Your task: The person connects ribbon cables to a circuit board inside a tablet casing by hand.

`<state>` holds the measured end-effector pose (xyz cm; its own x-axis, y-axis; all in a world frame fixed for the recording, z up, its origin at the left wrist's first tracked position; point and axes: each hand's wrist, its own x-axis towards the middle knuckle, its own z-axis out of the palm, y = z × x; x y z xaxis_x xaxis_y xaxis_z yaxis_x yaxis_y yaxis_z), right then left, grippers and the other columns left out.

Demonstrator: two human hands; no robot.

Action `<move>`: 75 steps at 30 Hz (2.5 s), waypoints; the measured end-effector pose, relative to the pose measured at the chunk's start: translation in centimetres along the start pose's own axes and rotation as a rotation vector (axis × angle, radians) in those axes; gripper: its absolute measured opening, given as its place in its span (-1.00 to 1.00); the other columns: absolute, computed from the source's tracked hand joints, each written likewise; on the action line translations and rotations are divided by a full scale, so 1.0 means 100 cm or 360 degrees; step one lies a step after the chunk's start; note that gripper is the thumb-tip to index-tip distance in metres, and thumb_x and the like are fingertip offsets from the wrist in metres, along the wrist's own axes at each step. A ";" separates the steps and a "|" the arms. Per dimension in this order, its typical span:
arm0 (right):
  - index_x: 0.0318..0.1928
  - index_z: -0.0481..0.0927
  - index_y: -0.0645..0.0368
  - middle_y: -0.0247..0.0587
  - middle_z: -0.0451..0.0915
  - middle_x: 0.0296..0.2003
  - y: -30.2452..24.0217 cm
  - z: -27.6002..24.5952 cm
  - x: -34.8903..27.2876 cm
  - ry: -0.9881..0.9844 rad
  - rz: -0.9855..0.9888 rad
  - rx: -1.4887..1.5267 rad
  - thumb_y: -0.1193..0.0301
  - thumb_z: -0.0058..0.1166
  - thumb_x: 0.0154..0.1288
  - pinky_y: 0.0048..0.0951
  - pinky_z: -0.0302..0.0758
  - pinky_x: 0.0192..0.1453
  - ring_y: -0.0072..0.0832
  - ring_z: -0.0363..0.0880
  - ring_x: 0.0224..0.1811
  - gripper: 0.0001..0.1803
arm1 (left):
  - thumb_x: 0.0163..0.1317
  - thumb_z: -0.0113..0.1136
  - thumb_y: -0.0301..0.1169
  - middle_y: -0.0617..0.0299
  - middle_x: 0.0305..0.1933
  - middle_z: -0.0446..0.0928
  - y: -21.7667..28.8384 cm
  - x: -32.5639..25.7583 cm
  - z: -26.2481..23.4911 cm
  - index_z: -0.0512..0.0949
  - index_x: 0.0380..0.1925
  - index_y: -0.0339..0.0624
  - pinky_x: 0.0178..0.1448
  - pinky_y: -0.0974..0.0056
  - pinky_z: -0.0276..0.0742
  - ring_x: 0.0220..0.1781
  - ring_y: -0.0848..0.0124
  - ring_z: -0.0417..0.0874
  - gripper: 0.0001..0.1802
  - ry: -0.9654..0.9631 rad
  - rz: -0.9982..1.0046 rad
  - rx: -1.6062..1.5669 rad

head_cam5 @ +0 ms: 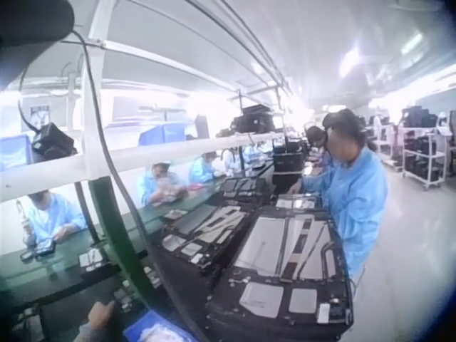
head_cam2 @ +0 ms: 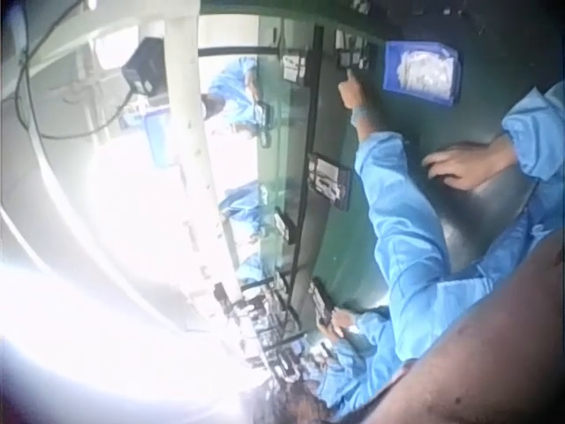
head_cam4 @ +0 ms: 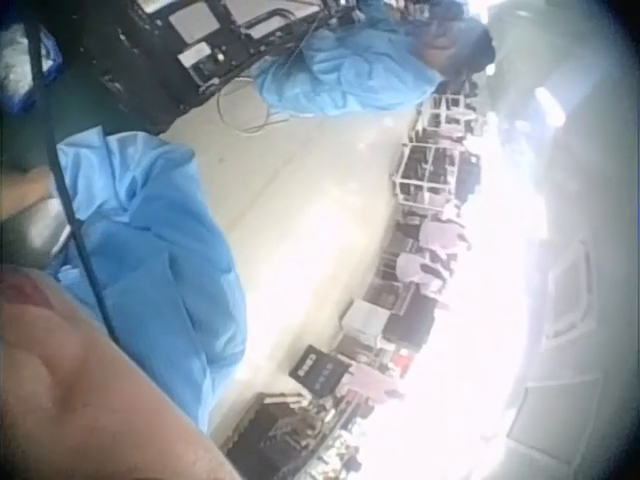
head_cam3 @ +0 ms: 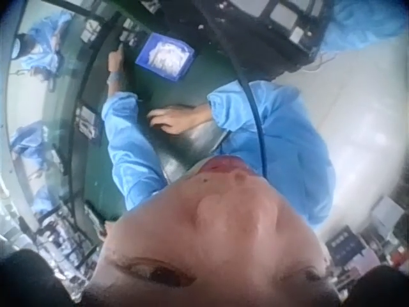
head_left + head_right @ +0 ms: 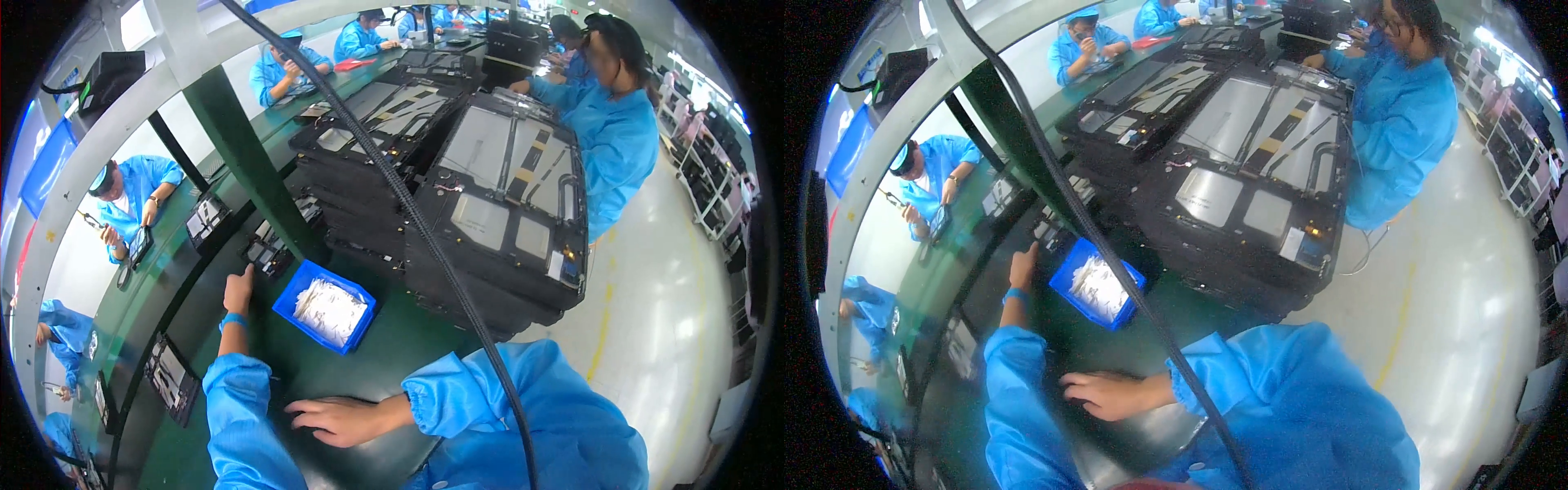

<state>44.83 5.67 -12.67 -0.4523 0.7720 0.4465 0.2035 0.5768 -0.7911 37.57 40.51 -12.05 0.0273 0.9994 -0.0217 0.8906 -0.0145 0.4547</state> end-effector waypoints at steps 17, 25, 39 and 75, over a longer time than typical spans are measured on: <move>0.10 0.45 0.23 0.06 0.27 0.28 -0.002 0.010 0.000 -0.0090 -0.0092 -0.0158 0.53 0.01 0.16 -0.13 0.44 0.19 -0.01 0.45 0.12 -0.56 | 0.04 0.35 -0.17 0.10 -0.28 0.50 0.024 0.037 0.022 0.57 -0.30 -0.28 -0.33 0.20 0.39 -0.30 0.24 0.51 -0.61 -0.0576 -0.0396 -0.1756; 0.03 0.47 0.26 0.19 0.41 0.07 -0.003 0.004 -0.004 -0.0088 -0.0006 -0.0091 0.50 0.01 0.14 -0.09 0.42 0.24 0.08 0.42 0.12 -0.61 | 0.03 0.40 -0.06 0.11 -0.28 0.53 0.052 0.020 0.032 0.60 -0.27 -0.21 -0.24 0.17 0.45 -0.26 0.24 0.54 -0.55 -0.0602 -0.0111 -0.0686; 0.03 0.49 0.32 0.27 0.41 0.13 0.015 0.004 0.000 -0.0163 0.0112 -0.0014 0.38 0.01 0.23 -0.08 0.38 0.28 0.09 0.40 0.17 -0.61 | 0.02 0.42 -0.02 0.11 -0.28 0.61 0.090 0.003 0.032 0.63 -0.34 -0.24 -0.27 0.14 0.58 -0.31 0.25 0.65 -0.53 -0.0509 -0.0053 -0.0393; -0.21 0.65 0.24 0.00 0.62 -0.05 -0.044 -0.052 0.018 0.0186 -0.0359 -0.0325 0.69 -0.01 0.05 -0.33 0.53 -0.11 -0.22 0.62 -0.21 -0.71 | 0.09 0.29 -0.39 0.24 -0.24 0.65 -0.235 -0.155 -0.185 0.61 -0.21 -0.18 -0.08 0.28 0.58 -0.24 0.43 0.66 -0.75 -0.0113 -0.0330 -0.2116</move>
<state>47.68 5.93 -6.24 -0.4057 0.6371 0.6554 0.2848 0.7694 -0.5717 7.78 25.97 -5.95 0.0061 0.9750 -0.2223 -0.2297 0.2177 0.9486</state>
